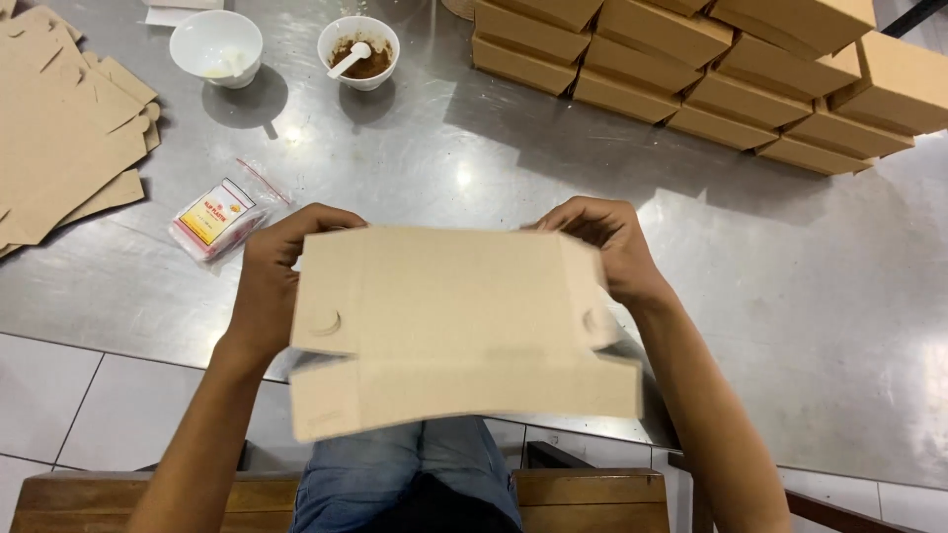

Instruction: Assembling a cardboard food box from a flat cutout by folding and tucking flaps.

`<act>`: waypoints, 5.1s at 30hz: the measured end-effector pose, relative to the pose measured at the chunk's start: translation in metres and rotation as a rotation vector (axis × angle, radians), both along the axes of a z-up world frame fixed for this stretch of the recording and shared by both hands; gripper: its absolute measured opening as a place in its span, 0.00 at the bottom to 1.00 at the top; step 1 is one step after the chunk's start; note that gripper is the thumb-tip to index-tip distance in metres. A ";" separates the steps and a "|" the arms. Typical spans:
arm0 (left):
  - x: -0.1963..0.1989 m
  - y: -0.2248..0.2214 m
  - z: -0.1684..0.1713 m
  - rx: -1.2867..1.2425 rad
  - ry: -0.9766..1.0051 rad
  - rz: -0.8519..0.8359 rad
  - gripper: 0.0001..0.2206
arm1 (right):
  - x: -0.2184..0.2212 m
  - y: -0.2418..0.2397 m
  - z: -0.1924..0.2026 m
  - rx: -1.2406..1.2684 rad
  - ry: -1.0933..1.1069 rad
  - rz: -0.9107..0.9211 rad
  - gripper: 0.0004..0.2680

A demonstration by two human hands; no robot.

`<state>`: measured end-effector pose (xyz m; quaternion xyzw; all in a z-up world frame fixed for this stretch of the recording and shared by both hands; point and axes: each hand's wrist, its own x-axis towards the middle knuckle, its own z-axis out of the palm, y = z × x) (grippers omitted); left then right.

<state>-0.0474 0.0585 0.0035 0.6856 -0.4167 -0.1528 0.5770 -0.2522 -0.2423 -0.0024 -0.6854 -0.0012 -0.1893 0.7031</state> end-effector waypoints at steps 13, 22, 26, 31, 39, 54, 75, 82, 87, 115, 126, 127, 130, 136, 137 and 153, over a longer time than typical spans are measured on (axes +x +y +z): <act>-0.042 -0.030 -0.004 0.224 0.019 0.329 0.13 | 0.015 0.005 -0.031 -0.292 0.372 -0.333 0.07; -0.080 -0.069 -0.010 0.519 -0.332 0.237 0.35 | 0.015 0.019 -0.010 -0.878 0.324 -0.391 0.09; -0.091 -0.088 -0.011 0.661 -0.515 -0.069 0.36 | 0.016 0.017 -0.015 -1.016 0.232 -0.332 0.09; -0.101 -0.098 -0.034 0.807 -0.748 -0.101 0.35 | 0.015 0.005 -0.028 -1.096 0.201 -0.288 0.08; -0.108 -0.096 -0.055 0.763 -0.786 -0.025 0.35 | 0.024 -0.005 -0.035 -0.872 0.304 -0.303 0.22; -0.108 -0.095 -0.052 0.702 -0.636 -0.041 0.34 | 0.040 0.001 -0.040 -0.823 0.366 -0.463 0.17; -0.108 -0.095 -0.051 0.693 -0.610 -0.046 0.34 | 0.034 -0.003 -0.011 -0.843 0.430 -0.264 0.26; -0.103 -0.091 -0.041 0.633 -0.532 -0.039 0.32 | 0.031 -0.003 -0.015 -0.830 0.432 -0.246 0.26; -0.090 -0.079 -0.038 0.582 -0.474 -0.136 0.30 | 0.031 -0.002 -0.023 -0.877 0.439 -0.305 0.22; -0.005 -0.009 -0.036 0.302 -0.381 0.282 0.23 | 0.081 0.083 -0.041 -1.032 0.325 -0.193 0.14; -0.003 -0.022 -0.042 0.138 -0.363 -0.007 0.25 | 0.078 0.081 -0.044 -0.975 0.214 -0.112 0.19; -0.003 -0.022 -0.040 0.139 -0.354 -0.009 0.25 | 0.077 0.081 -0.043 -0.973 0.223 -0.109 0.19; 0.003 -0.024 -0.037 0.161 -0.299 -0.030 0.19 | 0.075 0.079 -0.040 -0.891 0.201 -0.112 0.19; 0.024 -0.028 -0.045 0.141 -0.391 -0.018 0.14 | 0.078 0.081 -0.042 -0.972 0.200 -0.083 0.17; 0.028 -0.029 -0.047 0.153 -0.458 0.021 0.15 | 0.078 0.080 -0.043 -0.971 0.200 -0.087 0.17; 0.040 -0.046 -0.042 0.276 -0.383 -0.042 0.27 | 0.079 0.082 -0.043 -0.986 0.214 -0.120 0.16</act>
